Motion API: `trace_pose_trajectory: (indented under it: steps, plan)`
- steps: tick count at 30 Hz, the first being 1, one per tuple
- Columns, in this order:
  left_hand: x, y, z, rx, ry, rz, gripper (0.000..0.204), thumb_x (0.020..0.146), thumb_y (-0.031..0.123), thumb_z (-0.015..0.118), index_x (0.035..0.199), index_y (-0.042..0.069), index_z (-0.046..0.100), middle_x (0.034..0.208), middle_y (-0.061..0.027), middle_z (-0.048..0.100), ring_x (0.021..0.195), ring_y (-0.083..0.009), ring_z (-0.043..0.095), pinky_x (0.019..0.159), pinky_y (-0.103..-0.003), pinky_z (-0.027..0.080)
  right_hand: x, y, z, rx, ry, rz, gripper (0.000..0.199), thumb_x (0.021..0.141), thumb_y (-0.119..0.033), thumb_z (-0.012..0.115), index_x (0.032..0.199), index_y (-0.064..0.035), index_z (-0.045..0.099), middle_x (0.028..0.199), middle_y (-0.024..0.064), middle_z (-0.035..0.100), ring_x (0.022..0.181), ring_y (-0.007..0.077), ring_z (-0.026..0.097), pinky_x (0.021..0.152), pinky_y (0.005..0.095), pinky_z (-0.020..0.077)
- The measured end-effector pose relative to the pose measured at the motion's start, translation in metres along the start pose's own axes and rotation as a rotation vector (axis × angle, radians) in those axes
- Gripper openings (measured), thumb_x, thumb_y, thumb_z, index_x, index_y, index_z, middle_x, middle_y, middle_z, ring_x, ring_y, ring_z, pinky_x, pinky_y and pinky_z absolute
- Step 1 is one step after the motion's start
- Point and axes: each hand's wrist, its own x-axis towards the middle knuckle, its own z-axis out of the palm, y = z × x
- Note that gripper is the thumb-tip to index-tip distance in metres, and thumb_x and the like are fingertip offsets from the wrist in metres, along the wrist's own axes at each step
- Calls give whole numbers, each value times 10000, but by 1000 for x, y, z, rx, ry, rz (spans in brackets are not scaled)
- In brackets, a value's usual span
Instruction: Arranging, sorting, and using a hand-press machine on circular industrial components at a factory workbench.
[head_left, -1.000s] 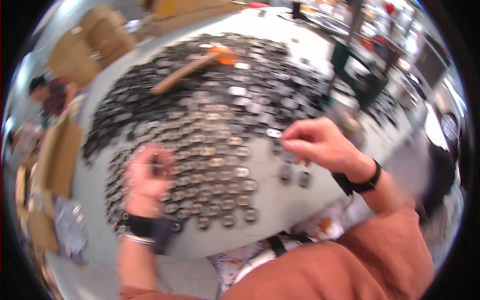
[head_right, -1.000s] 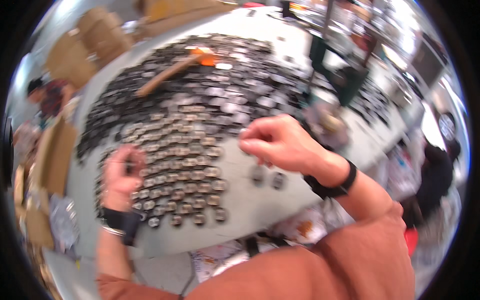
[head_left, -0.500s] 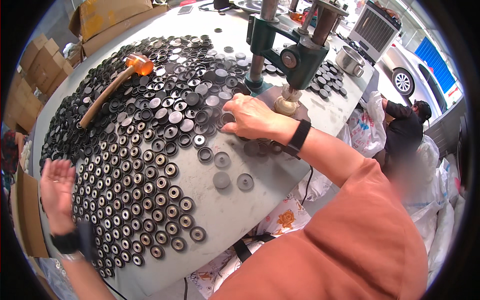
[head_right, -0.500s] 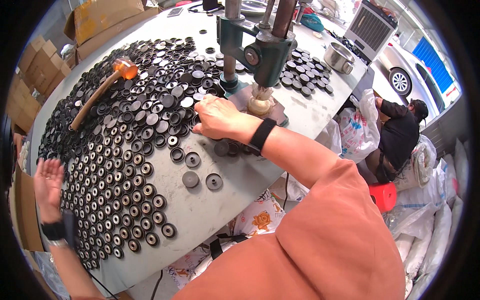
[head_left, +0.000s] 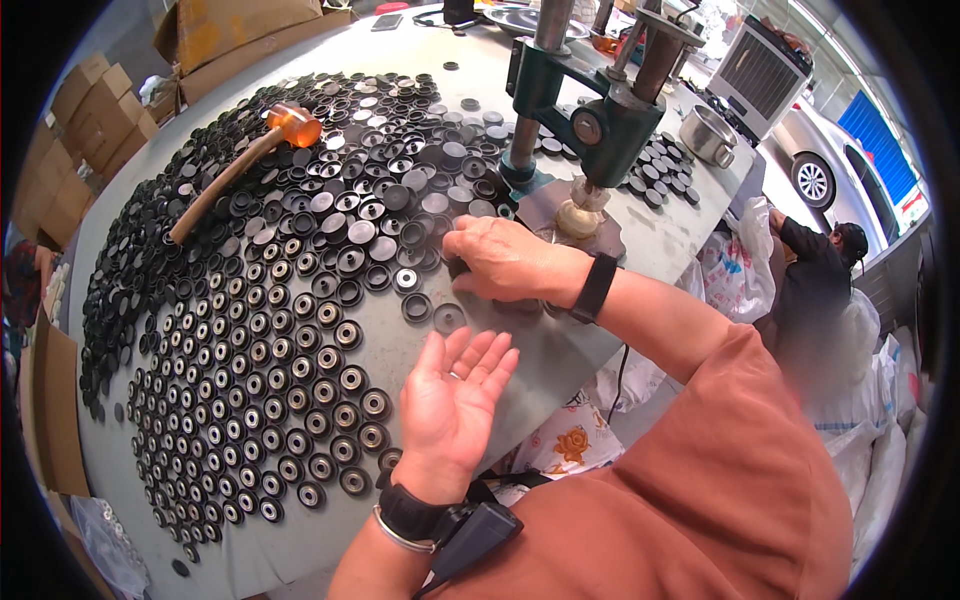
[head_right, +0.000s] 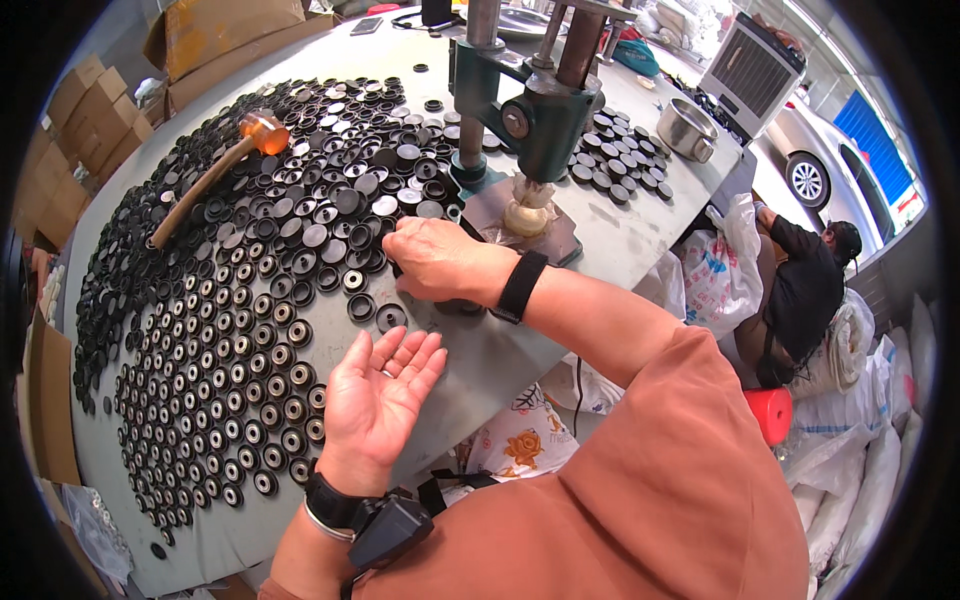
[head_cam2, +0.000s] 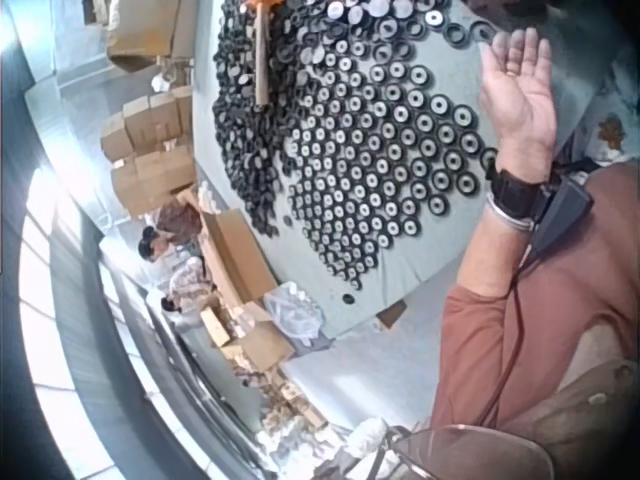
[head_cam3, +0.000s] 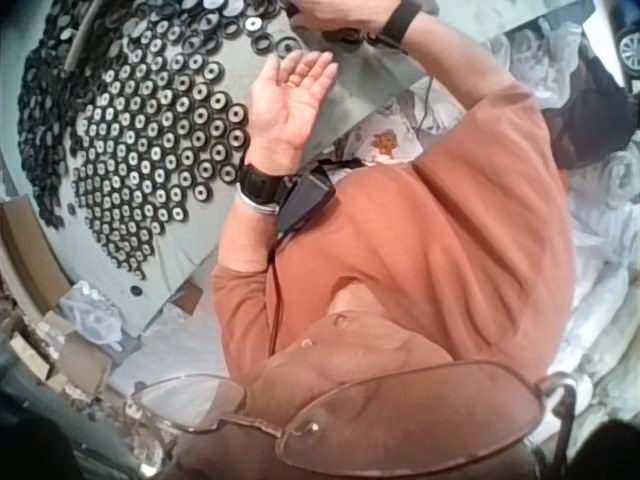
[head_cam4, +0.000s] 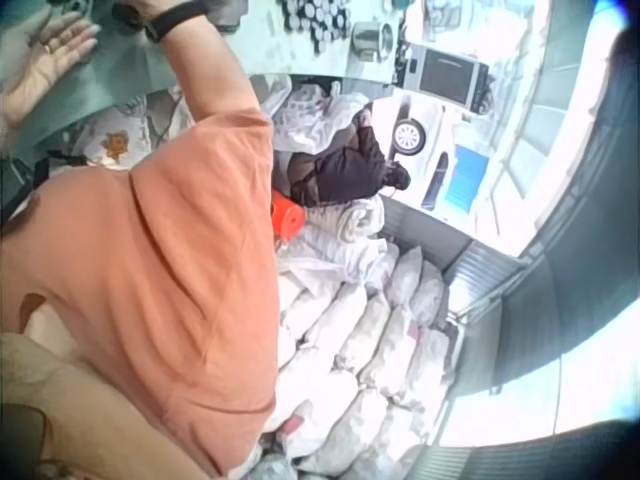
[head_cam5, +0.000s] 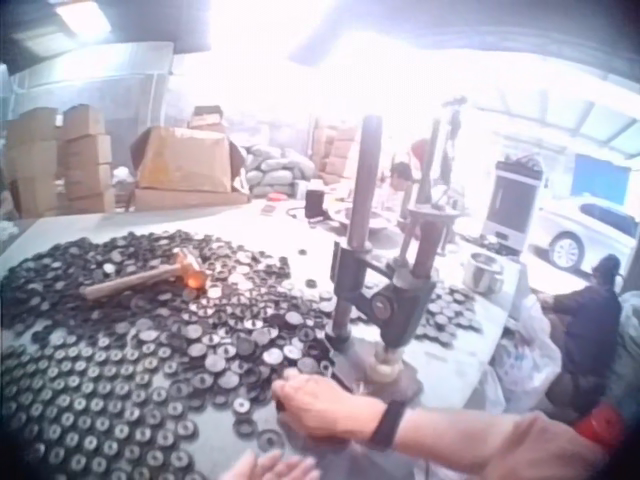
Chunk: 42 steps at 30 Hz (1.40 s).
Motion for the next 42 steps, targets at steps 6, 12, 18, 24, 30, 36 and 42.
trace_pose_trajectory:
  steps: [6, 12, 18, 24, 30, 36, 42]
  plan:
    - [11, 9, -10, -121, -182, 45, 316, 963, 269, 382, 1093, -15, 432, 1072, -170, 492, 1038, -305, 520, 924, -451, 455, 0, -36, -26, 515, -135, 197, 365, 694, -289, 695, 876, 25, 658, 766, 177, 654, 741, 287, 647, 703, 358, 511]
    - [22, 25, -18, -82, -289, -92, 255, 951, 210, 436, 970, -20, 544, 926, -122, 563, 839, -205, 588, 770, -343, 536, 52, -1, 5, -11, 130, 136, 367, 719, -280, 690, 940, 0, 610, 902, 210, 580, 883, 340, 574, 766, 408, 459]
    - [28, 22, -40, -56, -468, -169, 246, 915, 190, 501, 1022, -27, 546, 914, -97, 558, 826, -174, 561, 812, -347, 504, 61, -11, -2, -71, 301, 96, 268, 627, -110, 635, 839, 10, 524, 759, 152, 552, 611, 273, 522, 560, 373, 438]
    - [35, 2, -44, -154, -584, -82, 169, 897, 214, 513, 875, 46, 513, 768, -46, 524, 642, -141, 562, 596, -348, 538, 26, 20, 19, 461, 0, 350, 222, 723, -52, 598, 862, -114, 436, 619, -48, 390, 444, 18, 327, 374, 193, 235]
    - [35, -4, -65, -219, -531, -47, 167, 888, 199, 497, 861, 34, 497, 742, -55, 505, 577, -173, 557, 554, -376, 534, 29, -34, 40, 59, -18, 196, 289, 776, -89, 628, 1035, 35, 599, 965, 146, 651, 884, 206, 611, 809, 292, 450]
    - [20, -6, -56, -42, -600, 38, 162, 855, 175, 522, 878, 15, 513, 758, -73, 520, 588, -188, 562, 558, -383, 538, 28, -14, 26, -148, -38, 261, 373, 764, -116, 664, 1088, 53, 587, 955, 163, 660, 853, 194, 625, 763, 301, 477]
    - [-18, 26, -115, 76, -600, -69, 208, 927, 186, 483, 1019, 8, 541, 907, -63, 549, 787, -139, 561, 773, -353, 520, 58, -69, 74, -117, -134, 281, 426, 682, -275, 736, 982, 9, 634, 837, 142, 659, 755, 216, 621, 693, 347, 479]
